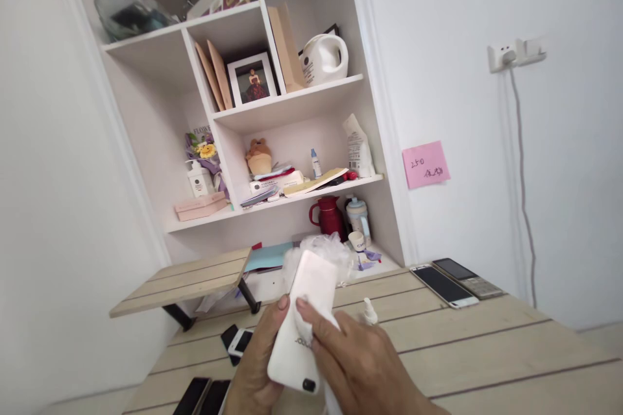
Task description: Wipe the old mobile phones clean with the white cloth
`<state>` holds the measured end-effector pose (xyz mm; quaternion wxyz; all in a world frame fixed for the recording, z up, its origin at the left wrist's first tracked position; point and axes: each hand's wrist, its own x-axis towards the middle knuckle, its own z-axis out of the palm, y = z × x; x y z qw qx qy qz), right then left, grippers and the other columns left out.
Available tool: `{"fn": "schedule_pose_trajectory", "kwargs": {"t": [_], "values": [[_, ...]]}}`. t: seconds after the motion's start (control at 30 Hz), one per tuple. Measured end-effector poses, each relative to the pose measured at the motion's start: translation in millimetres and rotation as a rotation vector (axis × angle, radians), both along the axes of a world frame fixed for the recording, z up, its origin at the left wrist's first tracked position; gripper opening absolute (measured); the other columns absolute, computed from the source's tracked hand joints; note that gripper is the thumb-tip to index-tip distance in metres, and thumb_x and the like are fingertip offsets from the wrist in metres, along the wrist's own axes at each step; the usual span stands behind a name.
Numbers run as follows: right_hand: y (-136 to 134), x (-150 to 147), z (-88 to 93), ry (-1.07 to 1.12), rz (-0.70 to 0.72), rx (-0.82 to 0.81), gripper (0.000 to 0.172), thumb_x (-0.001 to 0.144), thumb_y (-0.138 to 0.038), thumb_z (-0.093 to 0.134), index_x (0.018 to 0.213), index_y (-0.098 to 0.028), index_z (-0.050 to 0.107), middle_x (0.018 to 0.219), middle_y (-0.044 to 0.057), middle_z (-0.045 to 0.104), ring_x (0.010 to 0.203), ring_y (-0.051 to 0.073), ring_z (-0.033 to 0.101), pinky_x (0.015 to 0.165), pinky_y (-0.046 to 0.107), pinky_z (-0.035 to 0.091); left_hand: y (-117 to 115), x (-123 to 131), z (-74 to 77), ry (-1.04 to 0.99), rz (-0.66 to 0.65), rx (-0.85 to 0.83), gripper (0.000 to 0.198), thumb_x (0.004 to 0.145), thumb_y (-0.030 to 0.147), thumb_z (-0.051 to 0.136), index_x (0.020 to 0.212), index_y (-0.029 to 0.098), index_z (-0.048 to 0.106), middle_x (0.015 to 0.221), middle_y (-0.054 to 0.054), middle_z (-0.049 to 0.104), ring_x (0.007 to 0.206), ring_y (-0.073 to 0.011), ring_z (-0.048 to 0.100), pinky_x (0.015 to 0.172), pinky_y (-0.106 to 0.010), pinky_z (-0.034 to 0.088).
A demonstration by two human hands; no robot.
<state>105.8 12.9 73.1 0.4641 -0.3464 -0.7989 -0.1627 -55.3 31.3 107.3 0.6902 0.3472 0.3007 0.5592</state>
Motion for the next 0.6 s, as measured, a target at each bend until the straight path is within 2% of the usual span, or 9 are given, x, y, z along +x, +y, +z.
{"fn": "schedule_pose_trajectory", "kwargs": {"t": [0.1, 0.2, 0.33, 0.4, 0.5, 0.6], "values": [[5.5, 10.3, 3.1, 0.118, -0.069, -0.082, 0.05, 0.099, -0.021, 0.035, 0.149, -0.023, 0.037, 0.083, 0.007, 0.067, 0.064, 0.022, 0.068, 0.061, 0.036, 0.057, 2.9, -4.8, -6.1, 0.051, -0.152, -0.025, 0.047, 0.073, 0.049, 0.075, 0.1, 0.01, 0.069, 0.078, -0.013, 0.074, 0.072, -0.0279, 0.071, 0.073, -0.039, 0.055], [7.0, 14.5, 4.3, 0.179, -0.088, -0.1, 0.05, 0.099, -0.022, 0.033, 0.149, -0.022, 0.035, 0.085, 0.008, 0.067, 0.066, 0.021, 0.067, 0.064, 0.036, 0.057, 6.5, -8.3, -10.9, 0.063, -0.289, -0.001, 0.059, 0.078, 0.058, 0.065, 0.108, 0.008, 0.068, 0.082, -0.017, 0.075, 0.07, -0.0295, 0.071, 0.066, -0.039, 0.054], [-1.2, 7.2, 5.9, 0.074, 0.04, -0.015, 0.048, 0.098, -0.021, 0.037, 0.145, -0.018, 0.042, 0.083, 0.009, 0.068, 0.066, 0.021, 0.068, 0.062, 0.035, 0.059, 11.6, -16.9, -13.0, 0.014, -0.331, 0.01, 0.063, 0.083, 0.065, 0.052, 0.103, 0.008, 0.071, 0.08, -0.016, 0.076, 0.061, -0.0266, 0.07, 0.055, -0.034, 0.052], [-4.4, 6.3, 7.9, 0.075, 0.074, -0.004, 0.047, 0.098, -0.02, 0.039, 0.145, -0.019, 0.044, 0.086, 0.01, 0.069, 0.066, 0.021, 0.068, 0.063, 0.034, 0.059, 13.4, -21.9, -12.3, 0.017, -0.404, 0.035, 0.069, 0.084, 0.068, 0.045, 0.098, 0.007, 0.073, 0.08, -0.016, 0.076, 0.063, -0.0261, 0.07, 0.055, -0.032, 0.051], [-5.1, 10.9, 10.5, 0.182, 0.036, -0.037, 0.048, 0.098, -0.02, 0.037, 0.146, -0.021, 0.042, 0.089, 0.01, 0.069, 0.068, 0.02, 0.067, 0.067, 0.034, 0.059, 14.9, -25.2, -11.2, 0.037, -0.526, 0.063, 0.08, 0.08, 0.075, 0.044, 0.096, 0.002, 0.074, 0.083, -0.018, 0.075, 0.067, -0.0253, 0.071, 0.056, -0.03, 0.051], [-5.1, 11.9, 10.3, 0.241, 0.028, -0.044, 0.049, 0.098, -0.019, 0.037, 0.146, -0.02, 0.041, 0.089, 0.01, 0.068, 0.069, 0.02, 0.066, 0.066, 0.033, 0.058, 14.6, -23.2, -10.9, 0.024, -0.564, 0.035, 0.082, 0.073, 0.077, 0.051, 0.1, 0.002, 0.073, 0.086, -0.019, 0.076, 0.068, -0.0256, 0.071, 0.058, -0.031, 0.052]]}}
